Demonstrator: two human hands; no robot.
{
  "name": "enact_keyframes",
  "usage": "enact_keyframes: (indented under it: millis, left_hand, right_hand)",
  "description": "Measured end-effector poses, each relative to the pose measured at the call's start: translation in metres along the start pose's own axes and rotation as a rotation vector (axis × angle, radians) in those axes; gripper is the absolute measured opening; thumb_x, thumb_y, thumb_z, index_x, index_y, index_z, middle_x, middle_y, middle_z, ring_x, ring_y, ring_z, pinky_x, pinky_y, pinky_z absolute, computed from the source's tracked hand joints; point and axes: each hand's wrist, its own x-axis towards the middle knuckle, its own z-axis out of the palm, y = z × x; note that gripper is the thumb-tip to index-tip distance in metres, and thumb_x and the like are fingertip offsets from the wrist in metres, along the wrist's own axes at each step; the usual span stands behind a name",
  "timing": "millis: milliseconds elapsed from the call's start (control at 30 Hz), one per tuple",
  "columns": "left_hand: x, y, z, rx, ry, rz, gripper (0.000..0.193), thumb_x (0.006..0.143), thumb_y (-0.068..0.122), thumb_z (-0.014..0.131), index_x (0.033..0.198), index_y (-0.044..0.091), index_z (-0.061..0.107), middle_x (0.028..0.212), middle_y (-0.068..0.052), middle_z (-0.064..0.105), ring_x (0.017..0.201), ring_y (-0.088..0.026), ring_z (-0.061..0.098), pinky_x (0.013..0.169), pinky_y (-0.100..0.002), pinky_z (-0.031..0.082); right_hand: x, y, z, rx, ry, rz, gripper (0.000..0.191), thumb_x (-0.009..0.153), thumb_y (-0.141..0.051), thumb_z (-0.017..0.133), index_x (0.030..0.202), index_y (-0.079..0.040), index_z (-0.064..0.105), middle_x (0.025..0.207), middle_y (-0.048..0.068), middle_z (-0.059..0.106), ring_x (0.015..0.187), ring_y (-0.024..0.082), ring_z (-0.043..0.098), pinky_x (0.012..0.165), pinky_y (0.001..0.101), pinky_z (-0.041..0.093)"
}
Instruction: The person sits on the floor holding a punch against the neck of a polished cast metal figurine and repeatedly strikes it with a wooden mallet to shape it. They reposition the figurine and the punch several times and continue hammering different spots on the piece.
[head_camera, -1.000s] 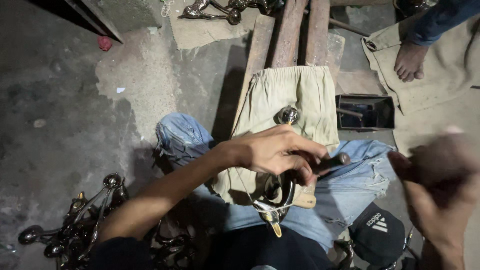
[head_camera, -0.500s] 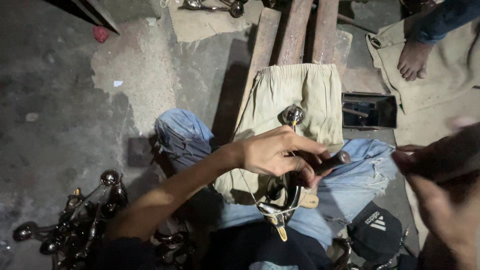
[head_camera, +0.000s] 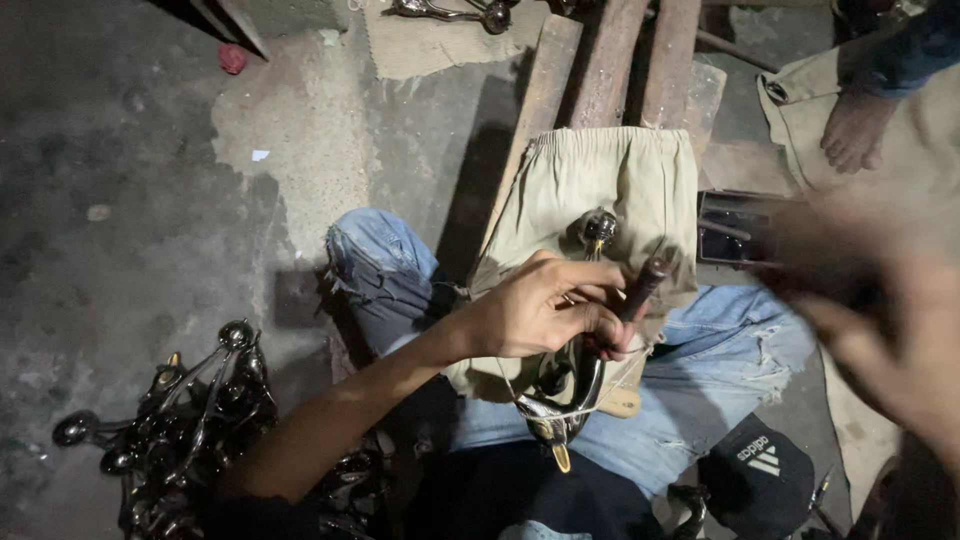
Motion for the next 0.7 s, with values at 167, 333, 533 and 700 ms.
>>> enact_keyframes:
  millis: [167, 333, 533, 700]
  left_hand:
    - [-0.009, -0.003, 0.008, -0.026, 0.124, 0.066, 0.016, 0.102, -0.006, 0.055, 0.117, -0.007, 0.061, 0.100, -0.014, 0.074, 0.095, -0.019, 0.077, 0.091, -0.032, 0.065]
    - [-0.013, -0.003, 0.013, 0.074, 0.249, 0.050, 0.009, 0.101, -0.001, 0.065, 0.108, -0.005, 0.062, 0.093, -0.013, 0.075, 0.088, -0.019, 0.077, 0.082, -0.030, 0.064]
    - [-0.016, 0.001, 0.018, -0.007, 0.333, -0.008, 0.011, 0.102, 0.002, 0.064, 0.109, -0.004, 0.060, 0.092, -0.013, 0.074, 0.088, -0.018, 0.075, 0.084, -0.031, 0.064]
    - [-0.021, 0.000, 0.021, -0.001, 0.410, -0.025, 0.013, 0.101, 0.005, 0.066, 0.108, -0.005, 0.061, 0.092, -0.015, 0.075, 0.086, -0.019, 0.076, 0.081, -0.032, 0.065]
  right_hand:
    - [0.026, -0.005, -0.009, 0.080, -0.152, -0.352, 0.059, 0.085, -0.011, 0.078, 0.136, -0.008, 0.049, 0.115, 0.016, 0.071, 0.103, 0.027, 0.073, 0.097, 0.0368, 0.059]
    - [0.068, 0.009, 0.003, -0.136, -0.472, -0.367, 0.071, 0.083, -0.007, 0.072, 0.150, -0.021, 0.050, 0.107, 0.008, 0.079, 0.078, 0.023, 0.077, 0.075, 0.0367, 0.061]
    - [0.107, -0.021, 0.009, -0.186, -0.462, -0.709, 0.076, 0.079, -0.019, 0.072, 0.151, -0.018, 0.048, 0.094, 0.013, 0.077, 0.078, 0.029, 0.077, 0.074, 0.0419, 0.061]
    - [0.110, -0.062, 0.002, -0.300, -0.430, -0.551, 0.073, 0.091, -0.035, 0.073, 0.153, -0.016, 0.040, 0.098, 0.011, 0.072, 0.079, 0.024, 0.074, 0.070, 0.0373, 0.058]
